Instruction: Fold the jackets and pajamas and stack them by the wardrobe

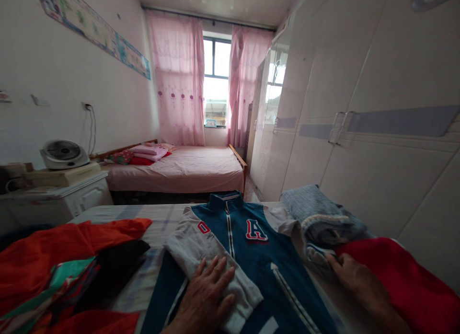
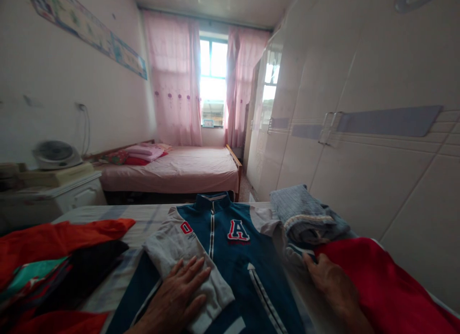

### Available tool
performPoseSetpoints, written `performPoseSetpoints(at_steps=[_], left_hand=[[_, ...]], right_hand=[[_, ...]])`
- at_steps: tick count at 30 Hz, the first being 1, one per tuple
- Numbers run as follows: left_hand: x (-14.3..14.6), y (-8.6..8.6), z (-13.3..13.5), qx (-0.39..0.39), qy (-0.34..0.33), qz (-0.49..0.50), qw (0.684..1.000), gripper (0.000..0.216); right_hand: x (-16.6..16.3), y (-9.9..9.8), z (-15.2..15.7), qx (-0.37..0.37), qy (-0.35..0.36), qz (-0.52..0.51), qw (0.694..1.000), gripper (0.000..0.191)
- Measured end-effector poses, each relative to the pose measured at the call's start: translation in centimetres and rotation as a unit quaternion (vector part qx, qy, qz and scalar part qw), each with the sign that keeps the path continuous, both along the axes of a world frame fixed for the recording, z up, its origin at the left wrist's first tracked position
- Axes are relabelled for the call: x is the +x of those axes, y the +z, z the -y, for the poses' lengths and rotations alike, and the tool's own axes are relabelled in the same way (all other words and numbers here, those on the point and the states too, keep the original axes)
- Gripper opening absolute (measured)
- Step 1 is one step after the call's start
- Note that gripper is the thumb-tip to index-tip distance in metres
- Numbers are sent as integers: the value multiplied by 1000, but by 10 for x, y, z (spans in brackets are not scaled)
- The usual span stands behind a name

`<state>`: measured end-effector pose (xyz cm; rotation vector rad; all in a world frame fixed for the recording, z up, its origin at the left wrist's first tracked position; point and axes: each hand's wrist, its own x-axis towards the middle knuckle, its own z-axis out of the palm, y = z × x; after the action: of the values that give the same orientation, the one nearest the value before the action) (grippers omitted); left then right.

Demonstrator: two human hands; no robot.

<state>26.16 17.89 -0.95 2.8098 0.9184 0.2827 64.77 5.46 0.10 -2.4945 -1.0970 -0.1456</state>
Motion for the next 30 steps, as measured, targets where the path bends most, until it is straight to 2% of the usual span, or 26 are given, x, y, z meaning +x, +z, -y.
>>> performPoseSetpoints(at_steps=[5,7,9,11,14,16,19,21,24,25,26,27,28,30], left_hand=[[0,-3,0,15,-4,16,1000,50],[-1,-5,-1,26,-8,28,999,49],[-1,-6,-2,32,-12,35,999,49],[-2,-5,-2,33,-11,40,999,48],[-1,-3,-1,22,-10,53,998,47],[-1,-1,-1,-2,-7,79,997,44],[-3,0,0,-88,18,189,978,41],[-5,0,-1,-195,41,308,930,46],[-6,0,-7,-371,57,458,806,60],[-6,-1,-9,-408,62,479,775,64],[-5,-1,-11,-428,69,485,760,68],[-5,0,-13,-433,76,476,762,71],[-4,1,-13,-428,79,454,777,71],[-4,4,-10,-390,78,399,826,62]], right_hand=[[5,-5,-6,-69,22,-79,994,31],[7,-4,-8,-46,4,-94,995,32],[6,2,-10,23,-24,-100,994,39],[2,19,-13,115,-53,-99,987,46],[-17,61,-23,256,-51,-71,963,47],[-41,91,-34,326,-13,-52,944,43],[-93,118,-51,350,111,-54,929,32],[-134,116,-56,321,251,-56,912,21],[-190,91,-53,203,483,-45,851,16],[-203,81,-50,158,531,-36,832,18],[-212,71,-46,120,559,-29,820,19],[-218,62,-43,90,567,-27,818,20],[-220,54,-39,68,561,-30,824,20],[-216,43,-35,39,521,-47,851,19]])
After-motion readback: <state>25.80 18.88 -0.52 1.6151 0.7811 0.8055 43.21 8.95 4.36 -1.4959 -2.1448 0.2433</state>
